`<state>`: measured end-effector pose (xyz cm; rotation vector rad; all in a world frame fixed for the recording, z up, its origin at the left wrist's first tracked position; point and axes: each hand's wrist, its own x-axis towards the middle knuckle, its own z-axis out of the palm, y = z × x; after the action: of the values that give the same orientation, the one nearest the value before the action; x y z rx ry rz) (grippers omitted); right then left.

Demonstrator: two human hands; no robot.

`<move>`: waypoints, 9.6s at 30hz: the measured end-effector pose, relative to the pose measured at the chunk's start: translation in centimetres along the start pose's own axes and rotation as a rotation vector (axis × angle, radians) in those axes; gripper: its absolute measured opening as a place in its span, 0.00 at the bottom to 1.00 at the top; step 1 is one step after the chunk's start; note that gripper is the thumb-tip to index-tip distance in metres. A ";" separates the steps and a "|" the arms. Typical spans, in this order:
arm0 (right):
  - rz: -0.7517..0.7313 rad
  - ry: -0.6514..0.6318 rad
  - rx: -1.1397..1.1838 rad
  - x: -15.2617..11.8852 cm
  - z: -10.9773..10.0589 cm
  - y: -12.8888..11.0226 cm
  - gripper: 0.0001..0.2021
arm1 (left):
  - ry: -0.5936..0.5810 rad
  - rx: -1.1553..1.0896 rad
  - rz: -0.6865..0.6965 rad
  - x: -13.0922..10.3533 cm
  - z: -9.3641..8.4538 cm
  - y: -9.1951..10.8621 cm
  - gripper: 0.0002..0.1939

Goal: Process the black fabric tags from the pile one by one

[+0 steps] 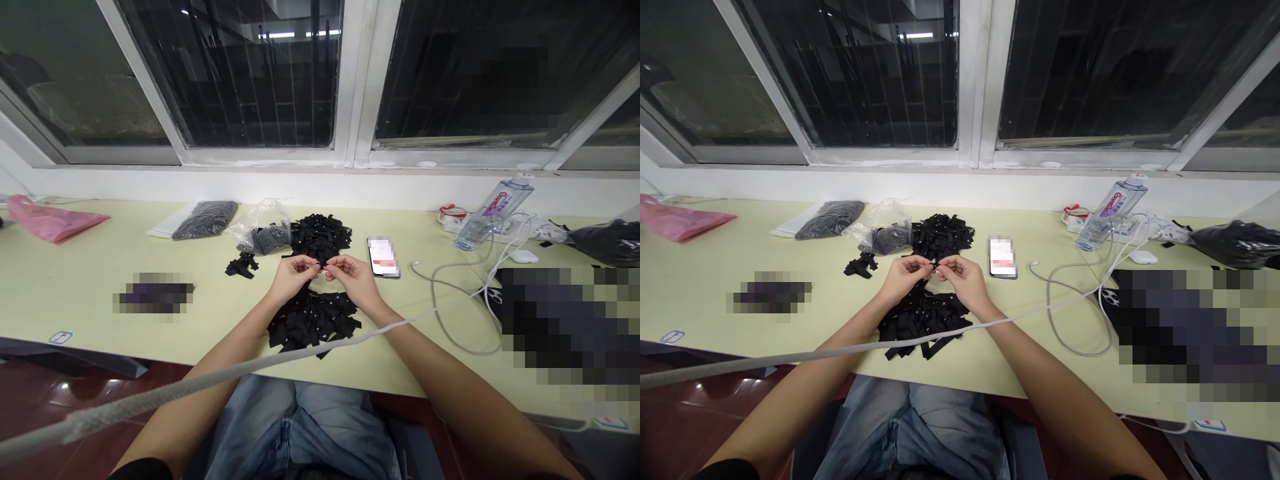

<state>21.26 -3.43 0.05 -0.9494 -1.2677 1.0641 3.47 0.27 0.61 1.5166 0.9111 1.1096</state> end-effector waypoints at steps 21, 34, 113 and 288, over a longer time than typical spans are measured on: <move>-0.150 -0.042 -0.195 -0.1 -0.2 -0.6 0.11 | -0.097 -0.194 -0.029 -0.4 0.1 0.6 0.14; -0.102 -0.006 -0.101 0.1 -0.3 0.1 0.11 | -0.011 -0.194 -0.025 -0.3 0.0 0.2 0.14; 0.025 -0.107 -0.235 -0.1 -0.6 0.3 0.14 | -0.118 0.111 0.024 -0.4 0.1 0.0 0.09; -0.411 -0.262 -1.000 0.6 0.2 1.3 0.10 | 0.026 0.706 0.398 3.7 -2.3 1.2 0.18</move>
<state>20.91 -2.49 -1.02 -1.2017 -2.1743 0.1754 2.35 4.17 2.65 2.3433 1.1164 1.1420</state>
